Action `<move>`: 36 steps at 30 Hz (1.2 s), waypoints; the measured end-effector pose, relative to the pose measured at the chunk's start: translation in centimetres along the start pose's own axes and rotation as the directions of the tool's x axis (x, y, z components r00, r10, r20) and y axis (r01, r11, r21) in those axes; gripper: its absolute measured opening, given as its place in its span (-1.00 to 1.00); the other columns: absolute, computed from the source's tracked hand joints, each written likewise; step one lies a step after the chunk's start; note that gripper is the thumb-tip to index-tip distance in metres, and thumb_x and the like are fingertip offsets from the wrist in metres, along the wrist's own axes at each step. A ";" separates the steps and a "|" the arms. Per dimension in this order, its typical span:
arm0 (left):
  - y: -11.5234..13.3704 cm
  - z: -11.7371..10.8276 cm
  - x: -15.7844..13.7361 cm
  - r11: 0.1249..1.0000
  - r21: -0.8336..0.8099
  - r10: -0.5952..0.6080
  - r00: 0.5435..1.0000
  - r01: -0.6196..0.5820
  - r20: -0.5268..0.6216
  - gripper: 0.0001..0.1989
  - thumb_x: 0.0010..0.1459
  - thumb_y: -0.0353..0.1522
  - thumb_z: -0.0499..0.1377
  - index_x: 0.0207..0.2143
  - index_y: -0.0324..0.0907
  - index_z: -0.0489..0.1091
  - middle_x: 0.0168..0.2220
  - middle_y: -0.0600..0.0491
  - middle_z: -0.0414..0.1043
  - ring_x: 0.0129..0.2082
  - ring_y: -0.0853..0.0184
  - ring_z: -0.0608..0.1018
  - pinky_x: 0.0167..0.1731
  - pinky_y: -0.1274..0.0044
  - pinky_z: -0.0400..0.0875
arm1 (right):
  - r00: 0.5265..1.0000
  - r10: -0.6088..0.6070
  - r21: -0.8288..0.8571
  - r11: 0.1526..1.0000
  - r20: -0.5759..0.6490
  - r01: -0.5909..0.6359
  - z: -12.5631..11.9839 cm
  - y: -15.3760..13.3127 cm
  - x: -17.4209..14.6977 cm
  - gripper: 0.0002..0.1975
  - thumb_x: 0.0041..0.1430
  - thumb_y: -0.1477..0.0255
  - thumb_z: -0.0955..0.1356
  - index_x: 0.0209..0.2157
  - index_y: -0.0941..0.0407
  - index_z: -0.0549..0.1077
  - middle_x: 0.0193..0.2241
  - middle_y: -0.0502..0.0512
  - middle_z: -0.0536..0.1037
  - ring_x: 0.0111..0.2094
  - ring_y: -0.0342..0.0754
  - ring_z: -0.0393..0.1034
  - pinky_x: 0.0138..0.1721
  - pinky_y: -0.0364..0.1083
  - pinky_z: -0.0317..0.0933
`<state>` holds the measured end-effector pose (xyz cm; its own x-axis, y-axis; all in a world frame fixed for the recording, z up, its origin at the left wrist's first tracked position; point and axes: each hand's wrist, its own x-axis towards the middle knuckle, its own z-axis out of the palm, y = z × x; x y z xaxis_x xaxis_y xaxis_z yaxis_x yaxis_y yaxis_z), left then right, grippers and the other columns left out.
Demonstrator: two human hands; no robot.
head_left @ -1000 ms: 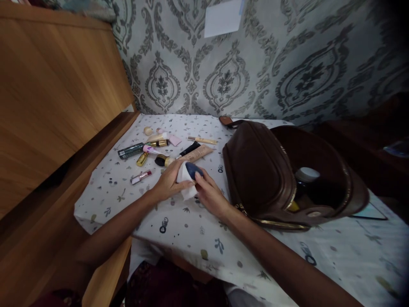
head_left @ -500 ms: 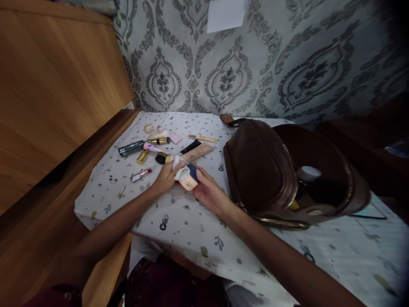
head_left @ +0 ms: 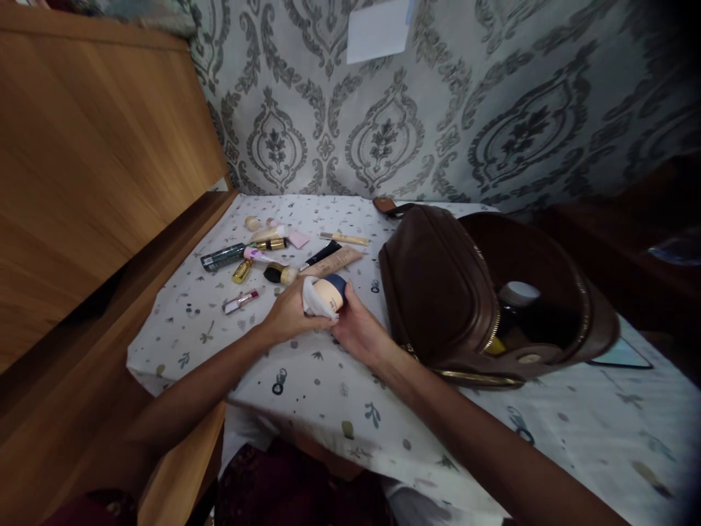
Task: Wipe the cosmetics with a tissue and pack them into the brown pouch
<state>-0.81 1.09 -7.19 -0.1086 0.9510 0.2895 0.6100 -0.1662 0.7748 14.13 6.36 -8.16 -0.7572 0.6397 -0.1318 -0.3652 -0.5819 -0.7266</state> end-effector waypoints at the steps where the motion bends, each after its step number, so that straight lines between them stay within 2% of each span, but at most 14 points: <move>1: 0.2 -0.1 0.0 1.000 0.001 -0.006 1.000 0.006 -0.011 -0.32 -0.18 -0.15 0.43 -0.02 -0.19 0.33 -0.08 -0.07 0.47 -0.09 0.07 0.51 -0.06 0.29 0.39 | 1.000 -0.007 -0.011 1.000 -0.015 0.006 0.1 0.1 -0.1 -0.45 0.03 -0.15 0.38 -0.19 0.02 0.48 -0.18 0.07 0.59 -0.10 0.04 0.45 -0.29 -0.06 0.40; 5: 0.6 -0.6 0.0 0.999 -0.042 0.003 1.000 -0.003 -0.010 -0.39 -0.13 -0.20 0.37 -0.01 -0.20 0.34 -0.12 -0.06 0.48 -0.13 0.12 0.52 -0.11 0.36 0.41 | 0.992 -0.082 -0.047 0.996 -0.098 0.078 0.2 -0.2 -0.5 -0.52 -0.06 -0.03 0.49 -0.22 0.02 0.52 -0.28 0.00 0.57 -0.24 -0.06 0.42 -0.35 -0.16 0.32; 9: 0.4 -0.7 0.1 0.990 -0.137 -0.019 1.000 0.022 0.022 -0.48 -0.08 -0.18 0.32 -0.07 -0.24 0.38 -0.16 -0.06 0.50 -0.14 0.15 0.52 -0.14 0.41 0.42 | 0.987 -0.119 -0.082 0.990 -0.104 0.111 0.2 -0.7 -0.8 -0.63 -0.05 0.12 0.53 -0.31 0.07 0.53 -0.37 -0.03 0.48 -0.36 -0.16 0.32 -0.46 -0.23 0.20; 12: 0.5 -0.8 0.1 0.968 -0.242 -0.069 0.997 0.072 0.024 -0.53 -0.02 -0.16 0.28 -0.12 -0.27 0.40 -0.20 -0.05 0.49 -0.19 0.20 0.52 -0.19 0.47 0.42 | 0.980 -0.180 -0.143 0.976 -0.086 0.166 0.1 -0.8 -0.9 -0.62 -0.09 0.20 0.56 -0.24 0.06 0.52 -0.27 -0.02 0.46 -0.32 -0.18 0.33 -0.42 -0.24 0.23; 16: 0.4 -1.2 0.2 0.914 -0.375 -0.135 0.988 0.154 0.077 -0.57 0.09 -0.06 0.22 -0.24 -0.27 0.42 -0.35 0.02 0.46 -0.36 0.32 0.49 -0.39 0.58 0.38 | 0.956 -0.290 -0.373 0.893 -0.047 0.252 -0.2 -0.5 -0.8 -0.47 -0.15 0.29 0.58 -0.11 0.00 0.44 -0.12 0.01 0.46 -0.20 -0.09 0.38 -0.23 -0.12 0.34; 18: 0.3 -1.4 0.4 0.857 -0.423 -0.252 0.956 0.293 0.151 -0.52 0.11 0.01 0.19 -0.24 -0.25 0.41 -0.45 0.06 0.42 -0.50 0.38 0.46 -0.55 0.61 0.31 | 0.938 -0.346 -0.490 0.817 0.007 0.305 -0.4 -0.2 -0.8 -0.43 -0.17 0.31 0.58 -0.09 -0.01 0.40 -0.09 0.03 0.46 -0.13 -0.04 0.39 -0.11 -0.04 0.35; 20: 0.1 -1.4 0.5 0.768 -0.458 -0.386 0.894 0.448 0.228 -0.48 0.11 0.06 0.17 -0.21 -0.23 0.39 -0.51 0.09 0.40 -0.59 0.41 0.43 -0.65 0.63 0.23 | 0.915 -0.397 -0.576 0.733 0.069 0.362 -0.5 0.0 -0.8 -0.40 -0.15 0.32 0.58 -0.05 -0.01 0.38 -0.04 0.07 0.45 -0.06 0.00 0.38 -0.03 0.01 0.33; 21: 0.1 -1.3 0.6 0.724 -0.479 -0.430 0.867 0.497 0.251 -0.47 0.11 0.07 0.17 -0.19 -0.22 0.38 -0.52 0.09 0.40 -0.61 0.41 0.42 -0.68 0.64 0.21 | 0.904 -0.416 -0.606 0.696 0.094 0.384 -0.5 0.1 -0.8 -0.40 -0.13 0.31 0.57 -0.03 0.00 0.37 -0.01 0.09 0.44 -0.03 0.02 0.37 -0.02 0.02 0.34; 23: 0.1 -1.1 0.7 0.679 -0.527 -0.455 0.856 0.512 0.244 -0.47 0.11 0.07 0.17 -0.20 -0.22 0.37 -0.54 0.09 0.39 -0.64 0.42 0.41 -0.70 0.64 0.19 | 0.891 -0.437 -0.648 0.644 0.125 0.407 -0.5 0.2 -0.9 -0.39 -0.08 0.28 0.55 0.01 0.00 0.34 0.03 0.13 0.42 0.02 0.05 0.35 -0.03 0.02 0.35; 25: 0.3 -0.9 0.6 0.714 -0.534 -0.420 0.888 0.452 0.189 -0.49 0.13 0.05 0.16 -0.23 -0.24 0.38 -0.57 0.10 0.36 -0.66 0.44 0.38 -0.70 0.65 0.16 | 0.891 -0.437 -0.676 0.621 0.120 0.395 -0.4 0.2 -1.1 -0.37 -0.05 0.24 0.53 0.05 0.01 0.31 0.04 0.16 0.40 0.02 0.06 0.35 -0.05 0.02 0.37; 27: 0.6 -0.9 0.5 0.803 -0.486 -0.333 0.936 0.345 0.115 -0.54 0.16 0.00 0.17 -0.25 -0.26 0.40 -0.53 0.08 0.39 -0.59 0.42 0.42 -0.63 0.64 0.23 | 0.909 -0.408 -0.702 0.622 0.088 0.347 -0.3 0.1 -1.2 -0.37 0.03 0.17 0.48 0.08 0.03 0.27 0.01 0.18 0.40 -0.05 0.04 0.40 -0.16 -0.01 0.40; 31: 1.0 -1.2 0.2 0.914 -0.381 -0.148 0.989 0.141 0.012 -0.65 0.19 -0.12 0.17 -0.26 -0.27 0.44 -0.30 0.01 0.49 -0.29 0.34 0.50 -0.28 0.59 0.40 | 0.953 -0.301 -0.730 0.646 0.024 0.223 -0.4 -0.2 -1.2 -0.47 0.15 0.06 0.37 0.04 0.07 0.29 -0.19 0.10 0.43 -0.36 -0.06 0.43 -0.50 -0.12 0.31; 33: 1.0 -1.3 0.2 0.923 -0.356 -0.147 0.989 0.146 0.025 -0.66 0.20 -0.13 0.16 -0.29 -0.27 0.43 -0.31 0.03 0.47 -0.31 0.36 0.48 -0.30 0.60 0.38 | 0.958 -0.288 -0.732 0.649 0.014 0.206 -0.5 -0.2 -1.1 -0.49 0.11 0.08 0.40 0.00 0.07 0.32 -0.21 0.08 0.44 -0.38 -0.08 0.43 -0.50 -0.13 0.29; 36: 0.7 -1.5 0.3 0.897 -0.348 -0.246 0.962 0.273 0.119 -0.63 0.20 -0.09 0.15 -0.30 -0.25 0.40 -0.46 0.09 0.38 -0.50 0.43 0.39 -0.55 0.64 0.27 | 0.947 -0.316 -0.719 0.647 0.051 0.254 -0.7 0.0 -0.9 -0.47 0.04 0.15 0.46 0.00 0.05 0.32 -0.12 0.09 0.45 -0.28 -0.06 0.45 -0.30 -0.07 0.39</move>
<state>-1.60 0.88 -5.65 -0.1609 0.9868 0.0206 0.2448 0.0197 0.9694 15.19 6.18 -8.48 -0.6295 0.7645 0.1389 -0.0396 0.1469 -0.9884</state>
